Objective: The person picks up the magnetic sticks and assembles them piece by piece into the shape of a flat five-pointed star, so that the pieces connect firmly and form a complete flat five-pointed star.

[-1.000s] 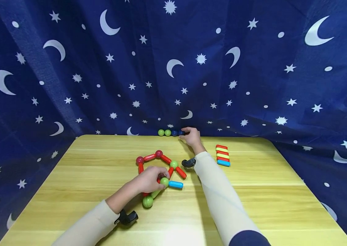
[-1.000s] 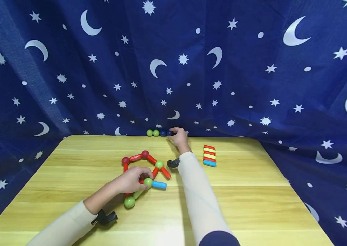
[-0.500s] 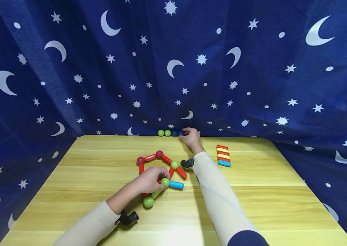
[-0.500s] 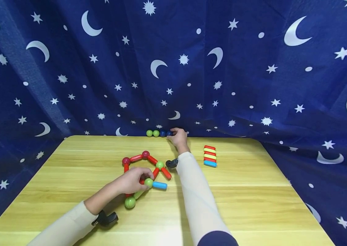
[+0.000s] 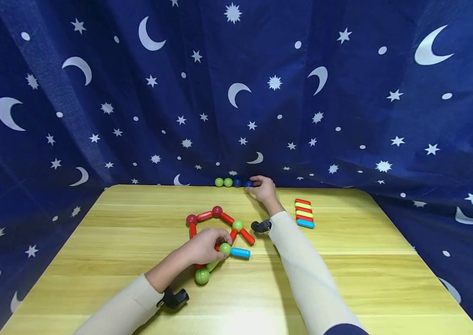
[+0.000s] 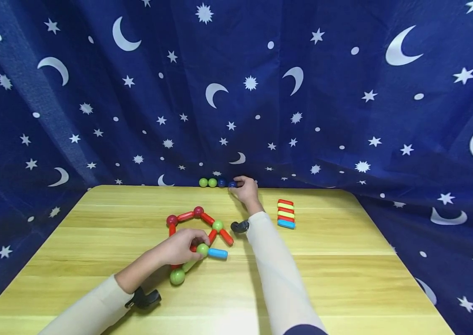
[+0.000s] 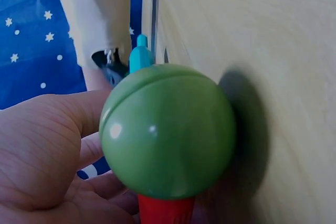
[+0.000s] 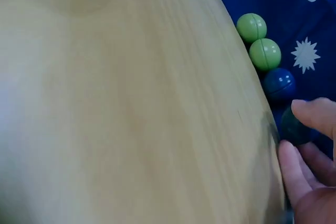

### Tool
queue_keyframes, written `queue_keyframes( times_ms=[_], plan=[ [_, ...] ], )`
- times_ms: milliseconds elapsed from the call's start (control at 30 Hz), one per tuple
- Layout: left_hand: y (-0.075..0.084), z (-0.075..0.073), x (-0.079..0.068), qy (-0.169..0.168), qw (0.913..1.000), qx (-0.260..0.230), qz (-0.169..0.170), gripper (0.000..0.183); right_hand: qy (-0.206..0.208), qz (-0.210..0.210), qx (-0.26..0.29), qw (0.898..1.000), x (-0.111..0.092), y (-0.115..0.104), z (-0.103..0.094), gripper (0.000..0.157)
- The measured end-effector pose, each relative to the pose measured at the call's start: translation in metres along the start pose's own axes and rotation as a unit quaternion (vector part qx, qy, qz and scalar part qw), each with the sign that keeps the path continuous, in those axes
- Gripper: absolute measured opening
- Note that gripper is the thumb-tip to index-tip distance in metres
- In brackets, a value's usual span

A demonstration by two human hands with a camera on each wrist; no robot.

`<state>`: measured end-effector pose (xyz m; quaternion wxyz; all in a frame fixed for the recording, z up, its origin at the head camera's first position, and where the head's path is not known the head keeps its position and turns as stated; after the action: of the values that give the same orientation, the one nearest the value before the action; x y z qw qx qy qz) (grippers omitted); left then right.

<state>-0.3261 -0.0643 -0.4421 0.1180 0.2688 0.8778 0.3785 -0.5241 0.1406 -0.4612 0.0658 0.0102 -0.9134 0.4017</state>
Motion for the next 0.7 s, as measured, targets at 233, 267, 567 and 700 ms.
queue_keyframes(
  times_ms=[233, 267, 567, 700],
  plan=[
    [0.002, 0.001, -0.002, 0.005, 0.9999, 0.012, 0.001, 0.023, -0.038, -0.023, 0.042, 0.998, -0.025, 0.003, -0.01, 0.041],
    [0.002, 0.001, -0.002, 0.007, 0.9999, 0.013, 0.001, 0.024, -0.044, -0.022, 0.053, 0.997, -0.029, 0.004, -0.011, 0.04],
    [0.007, 0.004, -0.001, 0.029, 0.9991, 0.029, 0.013, 0.026, -0.106, -0.001, 0.134, 0.985, -0.074, 0.008, -0.025, 0.041],
    [0.013, 0.008, 0.005, 0.03, 0.9973, 0.058, 0.034, 0.023, -0.133, -0.008, 0.143, 0.981, -0.094, 0.007, -0.029, 0.041]
  ],
)
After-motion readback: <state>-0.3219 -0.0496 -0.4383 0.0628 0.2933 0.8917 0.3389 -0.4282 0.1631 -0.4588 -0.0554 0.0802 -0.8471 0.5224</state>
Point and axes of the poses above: each hand's wrist, its own x-axis towards the middle knuckle, its own z-axis out of the palm, y = z × x, the point moved 5 cm from there along x, towards the middle knuckle, and after that the axes turned 8 degrees about -x, right-handed, at the moved point
